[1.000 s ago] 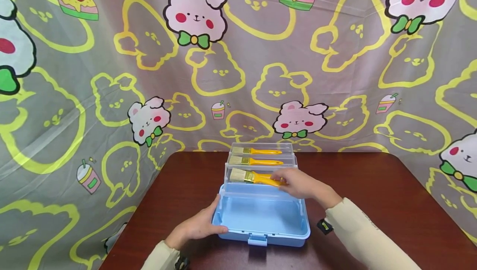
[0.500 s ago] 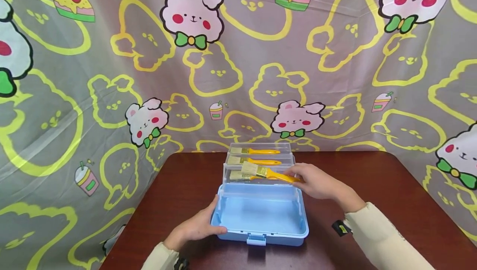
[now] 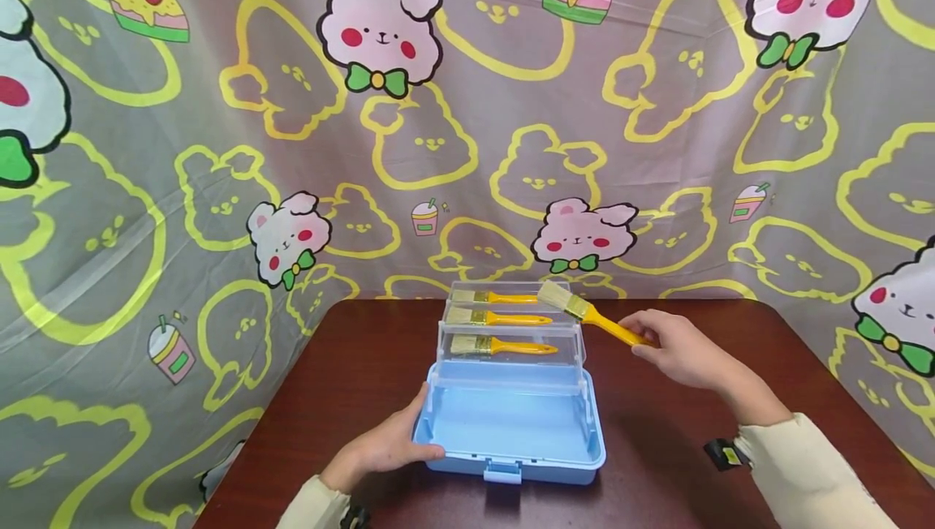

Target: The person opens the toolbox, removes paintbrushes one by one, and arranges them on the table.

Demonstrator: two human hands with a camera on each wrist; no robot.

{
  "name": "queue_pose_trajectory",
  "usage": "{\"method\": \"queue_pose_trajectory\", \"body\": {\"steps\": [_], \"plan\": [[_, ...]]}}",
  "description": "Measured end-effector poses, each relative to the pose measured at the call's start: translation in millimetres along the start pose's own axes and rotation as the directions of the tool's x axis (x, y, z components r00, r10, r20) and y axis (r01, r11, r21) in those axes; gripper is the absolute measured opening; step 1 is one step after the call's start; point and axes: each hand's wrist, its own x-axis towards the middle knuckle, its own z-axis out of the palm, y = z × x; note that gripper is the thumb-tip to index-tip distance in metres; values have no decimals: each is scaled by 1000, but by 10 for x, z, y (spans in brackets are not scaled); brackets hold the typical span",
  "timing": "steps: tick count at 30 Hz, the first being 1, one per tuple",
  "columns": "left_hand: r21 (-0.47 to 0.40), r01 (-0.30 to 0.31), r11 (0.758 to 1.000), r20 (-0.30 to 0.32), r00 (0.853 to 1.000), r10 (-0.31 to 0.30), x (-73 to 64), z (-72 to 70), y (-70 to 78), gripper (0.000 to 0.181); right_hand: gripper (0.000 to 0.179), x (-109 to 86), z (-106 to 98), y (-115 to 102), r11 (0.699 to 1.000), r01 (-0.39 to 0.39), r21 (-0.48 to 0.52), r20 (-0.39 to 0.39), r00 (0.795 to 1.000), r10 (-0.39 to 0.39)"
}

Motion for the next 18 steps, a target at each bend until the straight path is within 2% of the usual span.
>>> {"method": "queue_pose_trajectory", "body": {"steps": [12, 18], "plan": [[4, 22, 1000, 4, 1000, -22, 0, -20, 12, 112, 32, -201, 27, 353, 992, -115, -53, -45, 993, 112], [5, 3, 1000, 8, 1000, -4, -5, -22, 29, 112, 32, -270, 84, 493, 982, -179, -61, -45, 983, 176]]}}
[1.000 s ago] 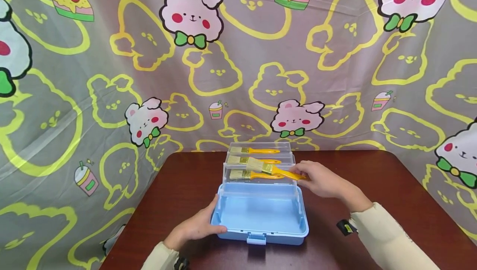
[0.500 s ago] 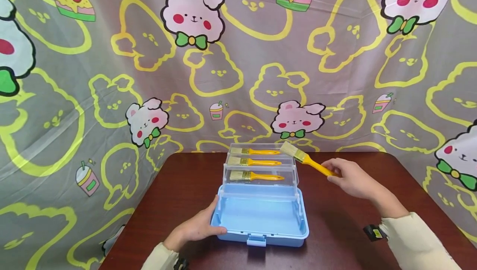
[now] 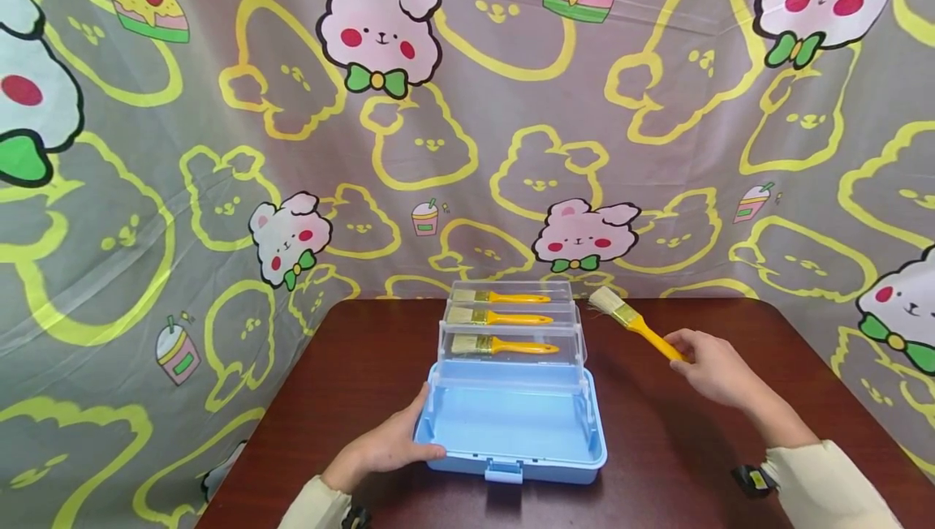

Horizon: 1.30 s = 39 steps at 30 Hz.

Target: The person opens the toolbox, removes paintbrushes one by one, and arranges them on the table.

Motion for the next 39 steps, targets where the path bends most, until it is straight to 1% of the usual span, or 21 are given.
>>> {"method": "queue_pose_trajectory", "body": {"steps": [4, 8, 13, 18, 22, 30, 33, 37, 39], "plan": [[13, -35, 999, 4, 999, 35, 5, 3, -2, 113, 29, -42, 94, 108, 1000, -14, -2, 0, 1000, 14], [-2, -74, 997, 17, 997, 74, 18, 0, -8, 113, 28, -74, 184, 197, 1000, -26, 2, 4, 1000, 26], [-7, -84, 996, 20, 996, 84, 22, 5, -2, 113, 26, -79, 284, 278, 998, -58, 12, 30, 998, 57], [-4, -82, 997, 16, 997, 82, 17, 6, 14, 113, 25, -68, 386, 347, 997, -80, 7, 59, 995, 80], [-11, -86, 996, 18, 996, 86, 21, 17, -4, 113, 24, -58, 458, 396, 995, -101, 8, 83, 992, 100], [-18, -92, 996, 14, 996, 92, 19, 15, -39, 113, 26, -26, 572, 462, 995, -99, 12, 93, 991, 98], [-4, -76, 997, 10, 997, 76, 8, 8, -23, 113, 26, -5, 611, 475, 995, -102, 18, 104, 989, 100], [20, -22, 1000, 5, 1000, 22, -9, 7, 1, 113, 27, 23, 650, 494, 992, -121, 30, 136, 984, 116], [23, -10, 1000, 5, 1000, 10, -13, 7, 12, 113, 28, 30, 664, 506, 991, -128, 36, 149, 981, 122]]}}
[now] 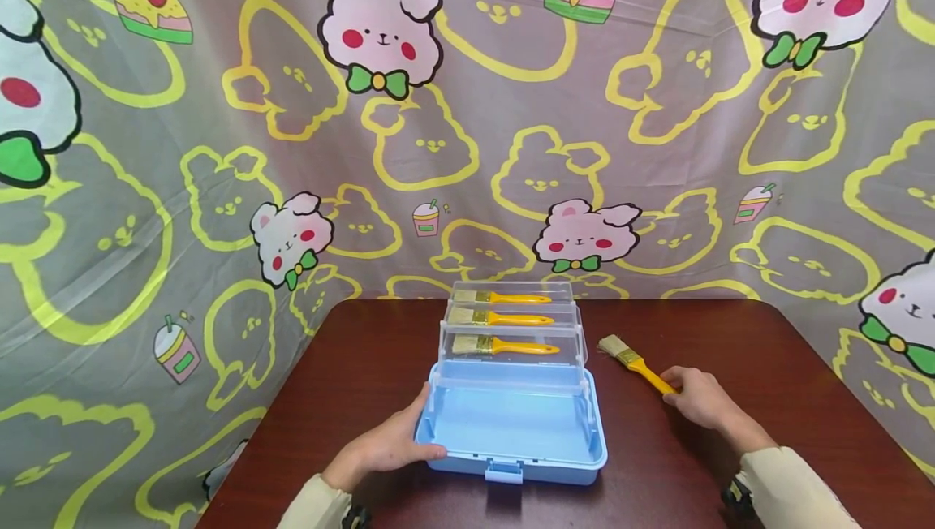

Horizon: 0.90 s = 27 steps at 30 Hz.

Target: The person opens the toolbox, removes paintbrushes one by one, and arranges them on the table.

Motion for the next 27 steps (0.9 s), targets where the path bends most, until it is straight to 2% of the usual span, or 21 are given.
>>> {"method": "queue_pose_trajectory", "body": {"steps": [7, 15, 27], "plan": [[-30, -98, 995, -1, 995, 98, 6, -1, -4, 114, 30, -14, 47, 32, 999, 12, 36, 17, 1000, -13], [-15, -24, 1000, -11, 1000, 24, 4, -14, 22, 113, 38, -31, 83, -14, 992, -29, 121, 77, 997, 20], [-33, -31, 999, -5, 1000, 31, 19, -1, -27, 113, 55, -26, 183, -93, 984, -95, 148, 115, 990, 78]]}}
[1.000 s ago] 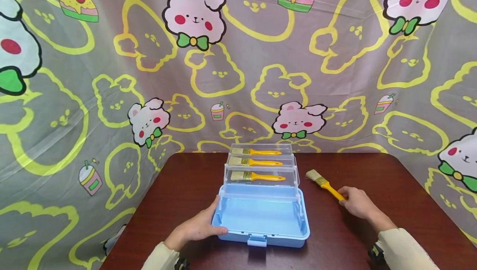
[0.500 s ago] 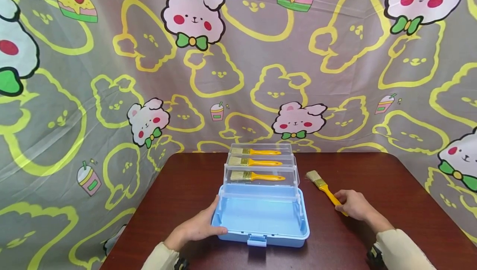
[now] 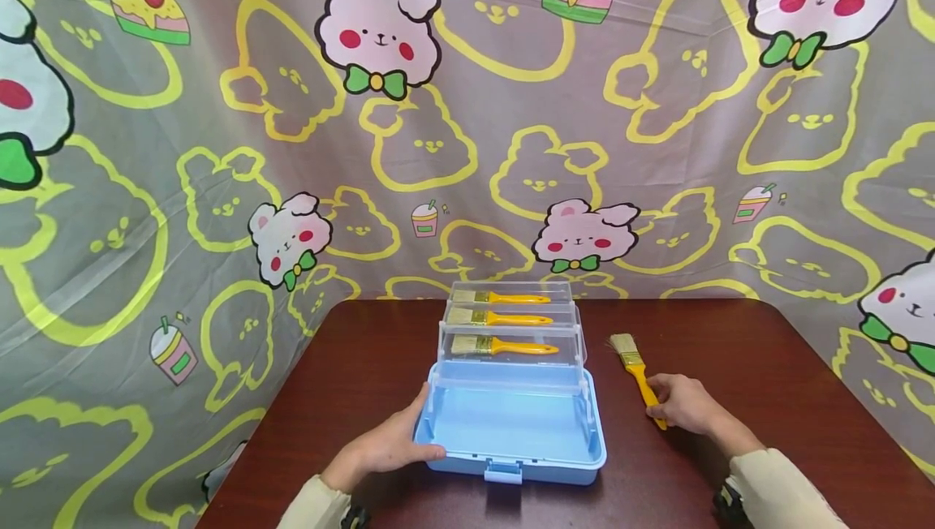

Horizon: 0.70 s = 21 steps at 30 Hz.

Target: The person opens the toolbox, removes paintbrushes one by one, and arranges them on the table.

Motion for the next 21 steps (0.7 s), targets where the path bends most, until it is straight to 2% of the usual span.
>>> {"method": "queue_pose_trajectory", "body": {"steps": [8, 16, 21], "plan": [[18, -20, 1000, 2, 1000, 19, -11, -11, -3, 113, 59, 22, 63, -50, 1000, 4, -20, -19, 1000, -4], [-18, 3, 1000, 5, 1000, -3, -10, -14, -5, 112, 62, 28, 103, -107, 1000, 1, -16, -22, 1000, -1], [2, 5, 1000, 5, 1000, -5, -11, -15, -5, 113, 62, 51, 118, -134, 1000, -14, -25, -19, 1000, 14]]}}
